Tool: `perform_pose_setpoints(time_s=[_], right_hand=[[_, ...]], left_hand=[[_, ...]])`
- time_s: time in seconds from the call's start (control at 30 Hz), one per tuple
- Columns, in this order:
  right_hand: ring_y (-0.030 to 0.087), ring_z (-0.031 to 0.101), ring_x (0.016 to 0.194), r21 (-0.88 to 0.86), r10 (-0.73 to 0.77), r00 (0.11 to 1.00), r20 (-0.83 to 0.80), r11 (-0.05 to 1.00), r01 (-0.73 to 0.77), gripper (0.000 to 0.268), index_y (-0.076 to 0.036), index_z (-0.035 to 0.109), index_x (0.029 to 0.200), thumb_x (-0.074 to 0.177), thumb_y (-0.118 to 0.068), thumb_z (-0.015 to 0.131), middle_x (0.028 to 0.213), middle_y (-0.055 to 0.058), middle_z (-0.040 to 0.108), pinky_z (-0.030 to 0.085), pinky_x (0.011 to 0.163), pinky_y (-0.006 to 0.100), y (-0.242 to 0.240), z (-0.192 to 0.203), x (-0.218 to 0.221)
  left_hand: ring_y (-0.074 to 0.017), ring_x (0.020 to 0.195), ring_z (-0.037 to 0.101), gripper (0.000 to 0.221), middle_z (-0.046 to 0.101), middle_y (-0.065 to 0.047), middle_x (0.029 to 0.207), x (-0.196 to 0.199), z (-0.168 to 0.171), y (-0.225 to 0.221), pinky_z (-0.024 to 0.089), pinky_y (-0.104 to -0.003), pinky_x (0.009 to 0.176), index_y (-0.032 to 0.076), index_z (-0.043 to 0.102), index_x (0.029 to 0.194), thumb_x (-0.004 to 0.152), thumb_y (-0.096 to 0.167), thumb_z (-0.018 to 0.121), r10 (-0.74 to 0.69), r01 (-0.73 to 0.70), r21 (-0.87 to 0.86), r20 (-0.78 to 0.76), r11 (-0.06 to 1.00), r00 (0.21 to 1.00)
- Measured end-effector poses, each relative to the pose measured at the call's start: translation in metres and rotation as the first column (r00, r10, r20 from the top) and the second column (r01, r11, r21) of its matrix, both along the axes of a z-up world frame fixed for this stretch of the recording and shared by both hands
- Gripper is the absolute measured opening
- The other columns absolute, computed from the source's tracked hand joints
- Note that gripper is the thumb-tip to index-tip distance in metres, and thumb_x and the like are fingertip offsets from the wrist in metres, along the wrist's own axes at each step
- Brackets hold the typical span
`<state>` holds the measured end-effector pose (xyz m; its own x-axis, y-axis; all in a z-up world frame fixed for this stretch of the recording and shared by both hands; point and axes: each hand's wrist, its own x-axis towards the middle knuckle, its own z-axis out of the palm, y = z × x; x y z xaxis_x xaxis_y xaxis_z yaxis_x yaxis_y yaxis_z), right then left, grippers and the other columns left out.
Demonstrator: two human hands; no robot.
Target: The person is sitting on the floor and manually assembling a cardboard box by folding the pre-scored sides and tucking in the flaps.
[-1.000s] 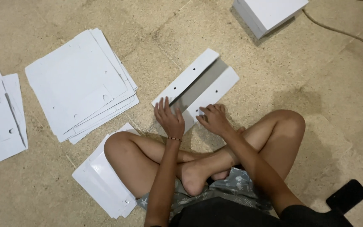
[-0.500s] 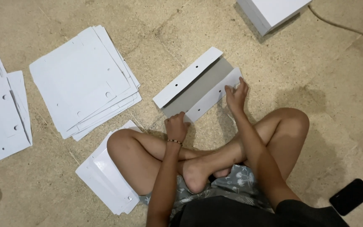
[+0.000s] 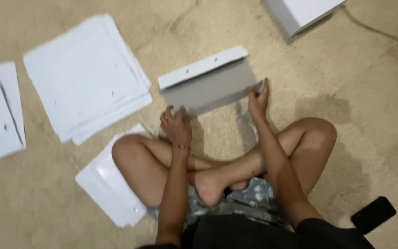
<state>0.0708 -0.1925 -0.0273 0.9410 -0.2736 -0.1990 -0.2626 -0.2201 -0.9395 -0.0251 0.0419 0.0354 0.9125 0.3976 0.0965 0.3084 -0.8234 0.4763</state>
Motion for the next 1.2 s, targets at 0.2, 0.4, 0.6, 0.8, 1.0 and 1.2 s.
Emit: perform_pose_setpoints(time_s=[0.2,0.4,0.6,0.8,1.0,1.2], right_hand=[[0.041,0.047,0.114,0.092,-0.051,0.991,0.124,0.995,0.039,0.066,-0.002,0.024,0.137,0.090,-0.020,0.068,0.125,0.025,0.035,0.040,0.098,0.048,-0.015,-0.050,0.005],[0.023,0.038,0.107,-0.028,0.113,0.970,0.214,0.994,-0.109,0.055,0.001,0.036,0.132,0.092,-0.020,0.068,0.116,0.014,0.035,0.035,0.097,0.036,-0.001,-0.023,-0.005],[0.038,0.019,0.130,0.000,0.231,0.940,0.253,0.971,-0.239,0.054,-0.011,0.029,0.141,0.098,-0.024,0.060,0.134,0.016,0.020,0.015,0.109,0.050,0.007,-0.007,-0.008],[0.035,0.015,0.135,-0.297,0.434,0.898,0.078,0.870,-0.394,0.073,-0.014,0.017,0.144,0.093,-0.049,0.055,0.146,0.017,0.019,-0.008,0.102,0.056,0.017,-0.010,-0.009],[0.037,0.039,0.124,-0.568,0.518,0.854,0.057,0.720,-0.399,0.064,-0.005,0.044,0.131,0.089,-0.050,0.060,0.128,0.020,0.047,-0.016,0.097,0.054,0.025,0.016,-0.016],[0.044,0.031,0.122,-0.245,0.541,0.839,-0.061,0.807,-0.538,0.071,-0.008,0.033,0.134,0.082,-0.037,0.072,0.129,0.023,0.036,0.028,0.099,0.058,0.037,0.061,-0.027]], left_hand=[[-0.0469,0.115,0.037,0.073,0.029,-0.026,0.123,0.000,-0.020,0.012,0.037,-0.053,0.097,0.008,0.034,0.126,0.070,0.020,0.078,0.240,-0.219,-0.471,-0.016,0.854,0.971],[-0.0427,0.111,0.043,0.087,0.029,-0.027,0.121,0.005,-0.023,0.016,0.040,-0.049,0.094,0.003,0.021,0.134,0.074,0.025,0.080,0.334,-0.257,-0.707,-0.031,0.659,0.942],[-0.0454,0.120,0.032,0.106,0.035,-0.022,0.122,0.010,-0.022,0.017,0.030,-0.054,0.102,0.007,0.012,0.142,0.066,0.015,0.086,0.237,-0.171,-0.641,0.018,0.748,0.971],[-0.0435,0.126,0.030,0.118,0.026,-0.027,0.136,0.018,-0.013,0.014,0.028,-0.051,0.108,0.010,0.004,0.144,0.060,0.006,0.086,0.098,-0.016,-0.661,0.087,0.750,0.991],[-0.0441,0.127,0.030,0.116,0.026,-0.029,0.138,0.016,-0.013,0.010,0.030,-0.047,0.107,0.014,-0.009,0.144,0.068,0.005,0.079,-0.020,0.111,-0.694,0.138,0.711,0.990],[-0.0358,0.125,0.037,0.084,0.039,-0.020,0.136,0.015,-0.039,0.012,0.034,-0.040,0.106,0.003,0.023,0.140,0.072,0.003,0.073,-0.145,0.203,-0.675,0.142,0.710,0.979]])
